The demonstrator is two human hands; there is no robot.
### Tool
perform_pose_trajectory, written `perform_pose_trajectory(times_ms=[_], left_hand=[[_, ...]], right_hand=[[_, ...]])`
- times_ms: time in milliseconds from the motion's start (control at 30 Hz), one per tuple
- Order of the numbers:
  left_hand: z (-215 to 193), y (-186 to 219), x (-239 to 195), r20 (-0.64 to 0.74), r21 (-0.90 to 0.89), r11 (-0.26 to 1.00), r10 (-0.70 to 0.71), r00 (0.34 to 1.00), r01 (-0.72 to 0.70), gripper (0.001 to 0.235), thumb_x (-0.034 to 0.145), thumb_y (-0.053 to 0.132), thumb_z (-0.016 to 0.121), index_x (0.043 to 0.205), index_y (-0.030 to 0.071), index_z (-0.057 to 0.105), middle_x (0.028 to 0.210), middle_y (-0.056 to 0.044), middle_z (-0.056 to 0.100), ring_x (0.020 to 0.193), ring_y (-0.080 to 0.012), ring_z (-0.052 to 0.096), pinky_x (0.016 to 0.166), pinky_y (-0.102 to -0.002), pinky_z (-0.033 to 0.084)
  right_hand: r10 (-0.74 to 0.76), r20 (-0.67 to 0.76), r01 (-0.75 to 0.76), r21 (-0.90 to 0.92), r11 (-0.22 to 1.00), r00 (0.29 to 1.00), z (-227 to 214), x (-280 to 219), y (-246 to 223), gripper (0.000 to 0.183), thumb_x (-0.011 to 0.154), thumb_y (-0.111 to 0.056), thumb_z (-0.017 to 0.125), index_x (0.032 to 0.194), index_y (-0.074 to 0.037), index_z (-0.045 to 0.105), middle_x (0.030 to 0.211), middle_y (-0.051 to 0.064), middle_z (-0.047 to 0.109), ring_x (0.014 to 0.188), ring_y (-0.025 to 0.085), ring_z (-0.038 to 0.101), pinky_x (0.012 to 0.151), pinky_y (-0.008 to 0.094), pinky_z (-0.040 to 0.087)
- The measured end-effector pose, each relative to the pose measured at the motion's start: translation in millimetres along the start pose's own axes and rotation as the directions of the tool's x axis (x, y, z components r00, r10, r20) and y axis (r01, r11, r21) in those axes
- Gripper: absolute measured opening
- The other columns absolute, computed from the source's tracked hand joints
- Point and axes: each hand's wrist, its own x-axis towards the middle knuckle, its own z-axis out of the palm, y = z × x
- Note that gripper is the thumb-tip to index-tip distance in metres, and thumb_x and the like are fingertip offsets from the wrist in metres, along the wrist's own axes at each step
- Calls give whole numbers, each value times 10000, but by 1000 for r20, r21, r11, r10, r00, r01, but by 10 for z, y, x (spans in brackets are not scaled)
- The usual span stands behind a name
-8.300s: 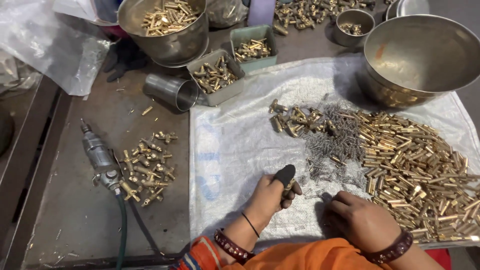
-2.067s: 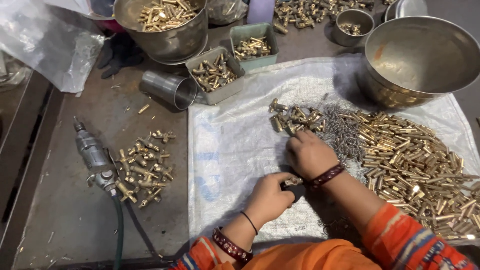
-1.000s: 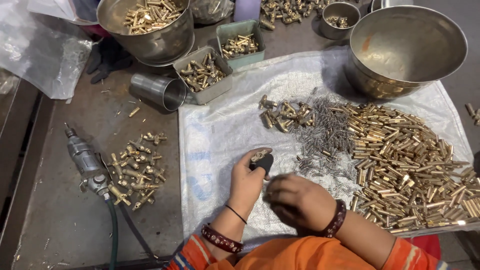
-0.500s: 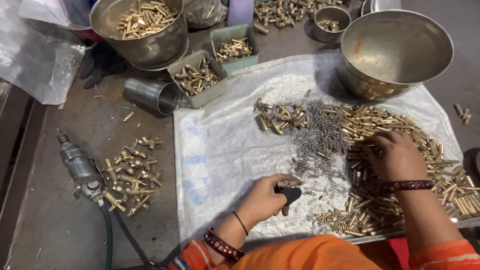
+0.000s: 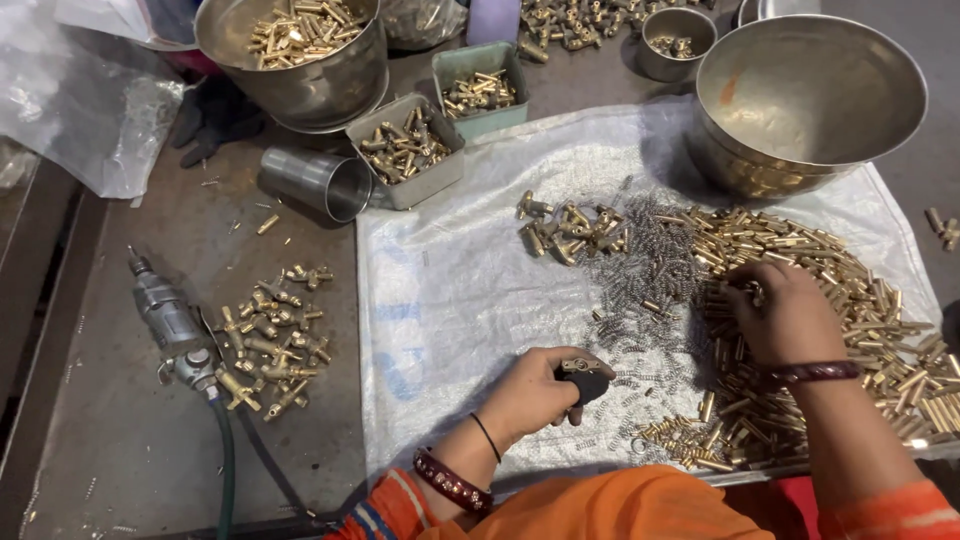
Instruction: Manually inserting small metal pins into brass valve bodies for assembly.
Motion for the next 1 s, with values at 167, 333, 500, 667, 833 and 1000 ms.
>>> perform_pose_trajectory(times_ms=[167, 333, 500, 667, 833, 1000], left_hand=[[21, -64, 55, -48, 47, 996, -76, 996, 78, 373, 859, -14, 552, 1174, 44, 743, 660, -48, 663, 509, -92, 600, 437, -242, 416], [-22, -61, 39, -91, 132, 979, -141, 986, 153, 419, 842, 9, 584, 1257, 13, 646, 658, -77, 698, 524, -110, 631, 458, -255, 441], [-43, -240, 84, -6, 4, 1000, -6, 1000, 6, 375, 876, 18, 573, 1220, -90, 677, 701, -45, 676, 553, -109, 641, 493, -266, 473], [22, -168, 50, -41, 82, 996, -15, 999, 19, 412, 817, -10, 596, 1223, -5, 662, 650, -39, 661, 523, -100, 606, 475, -268, 460], [-2, -302, 83, -23, 67, 997, -21, 1000, 23, 262, 807, -14, 599, 1053, -19, 691, 626, 8, 598, 497, -71, 530, 436, -262, 396], [38, -189, 49, -11, 73, 996, -43, 999, 44, 152, 848, 45, 696, 989, -7, 675, 653, 10, 621, 523, -62, 559, 456, -251, 423]], right_hand=[[-130, 171, 3, 592, 806, 977, -66, -272, -566, 201, 864, -200, 766, 1049, -123, 777, 997, 49, 789, 874, 182, 756, 795, 331, 606], [-398, 341, -143, 882, 450, 852, 101, -398, -897, 240, 831, -132, 764, 1056, -50, 777, 994, 17, 785, 921, 127, 745, 825, 298, 611], [-216, 604, -470, 759, 451, 767, 200, -371, -845, 295, 924, -218, 699, 1142, -58, 816, 837, 73, 775, 753, 145, 681, 692, 311, 571], [-229, 609, -463, 753, 467, 760, 93, -397, -912, 292, 923, -232, 688, 1113, -45, 807, 880, 43, 792, 780, 128, 687, 710, 308, 579], [-477, 391, -165, 879, 447, 787, 6, -408, -940, 261, 934, -200, 671, 1099, -31, 784, 1004, 26, 791, 946, 115, 724, 839, 292, 583], [-439, 501, -225, 809, 543, 746, -85, -424, -1004, 244, 931, -186, 663, 1099, -69, 796, 979, 26, 825, 902, 93, 720, 833, 288, 591]])
